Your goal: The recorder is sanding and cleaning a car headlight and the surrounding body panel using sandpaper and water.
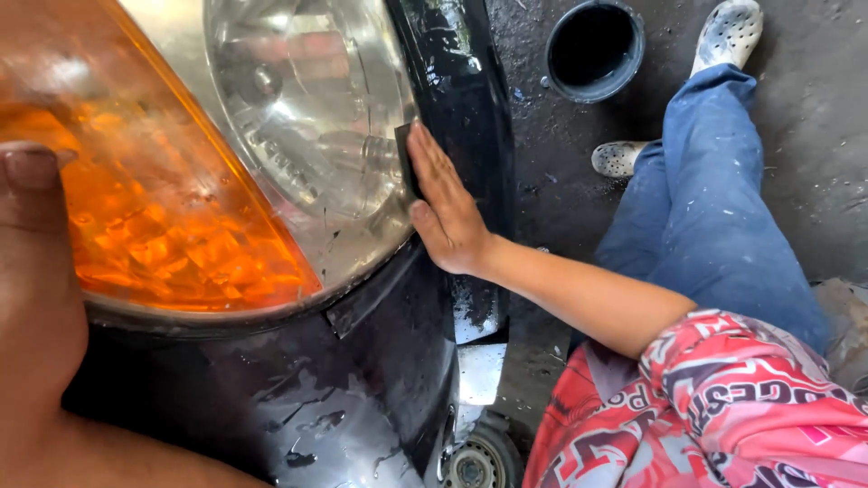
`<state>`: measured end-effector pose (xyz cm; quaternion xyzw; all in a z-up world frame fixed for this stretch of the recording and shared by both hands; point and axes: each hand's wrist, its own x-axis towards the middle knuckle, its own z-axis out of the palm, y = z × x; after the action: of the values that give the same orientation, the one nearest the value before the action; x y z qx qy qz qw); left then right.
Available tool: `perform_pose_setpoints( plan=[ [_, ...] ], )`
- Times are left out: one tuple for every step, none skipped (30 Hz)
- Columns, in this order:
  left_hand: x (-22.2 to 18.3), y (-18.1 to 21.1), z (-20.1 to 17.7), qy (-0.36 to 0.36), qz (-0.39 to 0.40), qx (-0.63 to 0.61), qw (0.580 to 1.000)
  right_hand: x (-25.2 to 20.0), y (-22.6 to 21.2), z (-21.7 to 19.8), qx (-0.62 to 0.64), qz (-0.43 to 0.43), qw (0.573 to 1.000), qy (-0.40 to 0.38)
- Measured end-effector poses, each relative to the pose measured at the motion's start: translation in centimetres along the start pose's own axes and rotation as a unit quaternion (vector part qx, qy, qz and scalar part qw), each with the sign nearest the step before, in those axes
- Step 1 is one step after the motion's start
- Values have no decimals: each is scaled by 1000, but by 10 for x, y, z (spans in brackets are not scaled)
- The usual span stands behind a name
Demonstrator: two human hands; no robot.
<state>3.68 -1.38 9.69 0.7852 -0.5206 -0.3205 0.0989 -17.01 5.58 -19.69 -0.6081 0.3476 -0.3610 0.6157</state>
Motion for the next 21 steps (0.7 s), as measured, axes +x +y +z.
perform_pose_setpoints(
  plan=[
    [1, 0, 1, 2, 0, 1, 1000, -5, 2, 2, 25, -4, 1000, -5],
    [3, 1, 3, -1, 1, 2, 1000, 9, 13, 2, 26, -2, 1000, -2],
    [4, 0, 5, -3, 0, 4, 1000, 23, 24, 2, 2, -5, 1000, 4],
    [3, 1, 7, -3, -4, 5, 1000, 35, 35, 2, -21, -9, 1000, 6],
    [1, 2, 9, -4, -7, 6, 1000, 34, 30, -2, -19, -6, 1000, 6],
    [0, 3, 11, -4, -9, 6, 1000, 35, 25, -7, -18, 1, 1000, -7],
    [1, 4, 11, -3, -11, 6, 1000, 37, 19, -12, -18, 10, 1000, -19],
    [4, 6, 11, -1, -7, 7, 1000, 21, 6, -13, -20, 6, 1000, -17],
    [7, 7, 9, 2, -4, 7, 1000, 6, -8, -12, -12, -6, 1000, -23],
    [5, 8, 6, 7, -8, 9, 1000, -12, -23, -8, 2, -18, 999, -34],
    [3, 7, 2, 11, -10, 12, 1000, -10, -23, -3, 5, -21, 999, -37],
    [0, 6, -3, 18, -16, 15, 1000, -7, -23, 4, -27, -58, 997, -40],
    [-4, 5, -7, 25, -21, 19, 999, -5, -23, 11, -59, -96, 993, -43],
    [-7, -4, -9, 28, -24, 23, 999, 16, -29, 8, -55, -99, 993, -45],
    [-11, -14, -11, 48, -17, 108, 993, 36, -35, 4, -115, -105, 986, -61],
    [-17, -21, -13, 67, -14, 192, 979, 55, -43, -2, -174, -112, 975, -80],
    [-14, -10, -9, 70, -20, 194, 978, 64, -55, -6, -169, -114, 975, -85],
    [-12, -1, -6, 57, -163, 398, 901, 72, -67, -9, -292, -102, 941, -139],
    [-8, 10, -5, 37, -297, 573, 763, 82, -82, -12, -411, -92, 887, -191],
    [-5, 12, -9, 51, -296, 570, 765, 80, -82, -12, -417, -102, 884, -185],
    [-2, 13, -12, 87, -205, 564, 795, 80, -82, -12, -382, -152, 896, -170]
  ],
)
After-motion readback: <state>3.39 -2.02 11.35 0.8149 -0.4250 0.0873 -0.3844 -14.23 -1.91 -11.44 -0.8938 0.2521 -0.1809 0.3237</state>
